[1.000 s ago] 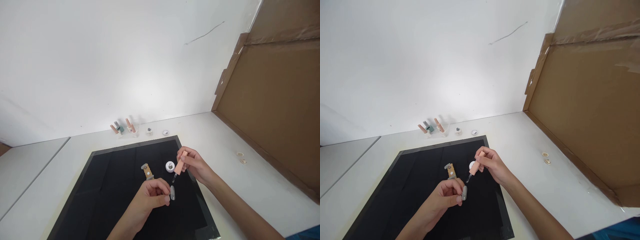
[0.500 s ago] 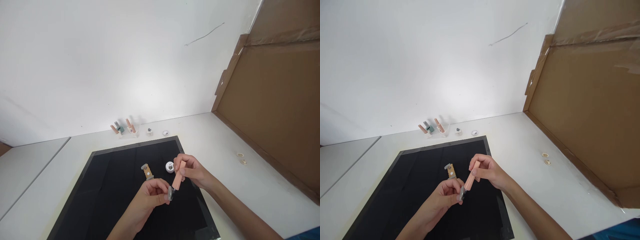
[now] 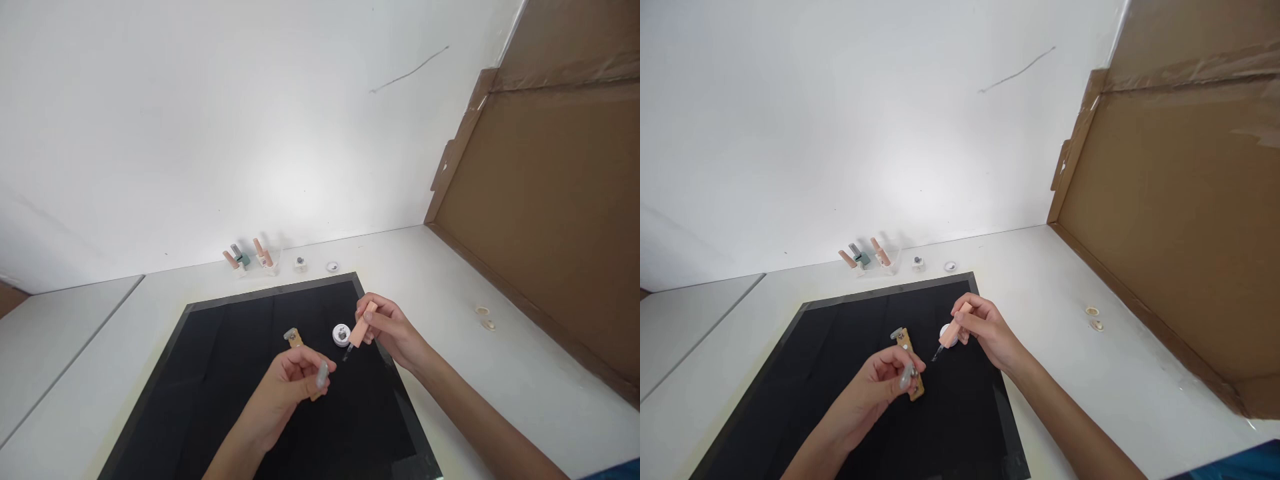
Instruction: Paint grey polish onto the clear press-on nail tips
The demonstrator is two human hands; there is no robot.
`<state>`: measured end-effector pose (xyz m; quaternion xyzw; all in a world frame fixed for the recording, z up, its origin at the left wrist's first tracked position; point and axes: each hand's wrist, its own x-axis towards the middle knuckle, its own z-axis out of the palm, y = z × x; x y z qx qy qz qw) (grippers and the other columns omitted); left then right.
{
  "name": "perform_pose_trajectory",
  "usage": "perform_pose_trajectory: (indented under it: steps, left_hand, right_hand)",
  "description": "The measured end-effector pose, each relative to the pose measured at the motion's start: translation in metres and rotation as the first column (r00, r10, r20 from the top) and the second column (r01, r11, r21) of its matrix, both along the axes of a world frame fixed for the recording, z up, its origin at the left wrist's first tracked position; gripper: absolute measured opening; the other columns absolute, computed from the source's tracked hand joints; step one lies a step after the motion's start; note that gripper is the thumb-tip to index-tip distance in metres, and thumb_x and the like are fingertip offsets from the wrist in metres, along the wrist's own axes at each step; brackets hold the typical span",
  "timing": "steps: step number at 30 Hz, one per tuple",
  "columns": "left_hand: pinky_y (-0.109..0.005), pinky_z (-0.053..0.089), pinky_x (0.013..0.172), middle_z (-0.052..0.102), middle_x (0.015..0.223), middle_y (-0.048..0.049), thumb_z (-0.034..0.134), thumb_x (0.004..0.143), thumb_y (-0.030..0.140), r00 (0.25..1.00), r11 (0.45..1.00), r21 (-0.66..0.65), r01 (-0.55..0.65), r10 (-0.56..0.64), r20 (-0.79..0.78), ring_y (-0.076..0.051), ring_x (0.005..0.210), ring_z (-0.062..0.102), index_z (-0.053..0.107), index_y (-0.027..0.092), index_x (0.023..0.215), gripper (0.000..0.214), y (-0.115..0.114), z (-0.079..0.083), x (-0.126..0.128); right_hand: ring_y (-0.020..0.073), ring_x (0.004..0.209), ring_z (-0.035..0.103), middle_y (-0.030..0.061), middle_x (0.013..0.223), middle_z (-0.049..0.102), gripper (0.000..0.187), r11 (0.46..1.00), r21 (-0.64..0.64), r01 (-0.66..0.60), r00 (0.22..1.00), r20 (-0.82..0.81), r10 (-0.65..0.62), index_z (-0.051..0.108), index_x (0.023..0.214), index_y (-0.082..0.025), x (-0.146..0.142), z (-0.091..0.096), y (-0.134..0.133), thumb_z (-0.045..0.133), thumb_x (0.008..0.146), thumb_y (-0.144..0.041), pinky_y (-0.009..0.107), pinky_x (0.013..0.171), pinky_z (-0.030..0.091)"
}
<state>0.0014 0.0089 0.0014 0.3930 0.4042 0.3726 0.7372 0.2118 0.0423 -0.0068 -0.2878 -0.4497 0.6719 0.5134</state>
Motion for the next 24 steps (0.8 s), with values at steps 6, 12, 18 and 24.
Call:
perform_pose_trajectory:
  steps: [6,12,18,24]
  left_hand:
    - [-0.025,0.047,0.067,0.069,0.077,-0.0050,0.077,0.066,0.026,0.982,0.977,0.121,-0.177,0.184,-0.045,-0.012,0.064,0.057,0.071,0.015,0.073,0.015,0.019,0.000,-0.020]
    - [-0.023,0.050,0.073,0.070,0.076,-0.0032,0.079,0.063,0.026,0.933,0.925,0.123,-0.359,0.359,0.019,-0.012,0.070,0.061,0.073,0.015,0.079,0.020,0.030,-0.004,-0.031]
    - [-0.019,0.052,0.074,0.070,0.072,0.0003,0.083,0.057,0.025,0.891,0.887,0.085,-0.455,0.453,0.044,-0.011,0.070,0.064,0.072,0.016,0.076,0.024,0.037,-0.008,-0.040]
    - [-0.019,0.054,0.069,0.069,0.069,-0.0018,0.082,0.058,0.021,0.897,0.896,0.057,-0.441,0.441,0.015,-0.012,0.068,0.065,0.073,0.013,0.077,0.023,0.033,-0.012,-0.049]
  right_hand:
    - [0.0082,0.049,0.043,-0.0025,0.060,0.052,0.019,0.999,-0.038,0.016,1.000,-0.009,-0.016,0.058,0.076,-0.017,0.001,-0.001,0.000,0.068,0.077,-0.034,0.022,0.050,0.036]
    - [0.0087,0.049,0.043,-0.0025,0.059,0.051,0.021,0.999,-0.050,0.018,1.000,-0.003,-0.018,0.058,0.076,-0.017,0.000,0.001,-0.001,0.067,0.077,-0.036,0.023,0.051,0.037]
    - [0.0085,0.049,0.041,-0.0033,0.057,0.048,0.021,0.998,-0.054,0.019,0.999,-0.035,-0.021,0.058,0.076,-0.017,0.000,0.000,0.001,0.068,0.076,-0.036,0.022,0.050,0.036]
    - [0.0091,0.049,0.040,-0.0033,0.056,0.047,0.022,0.999,-0.051,0.016,0.999,-0.046,-0.019,0.057,0.074,-0.017,0.000,0.002,0.000,0.068,0.075,-0.037,0.023,0.049,0.036]
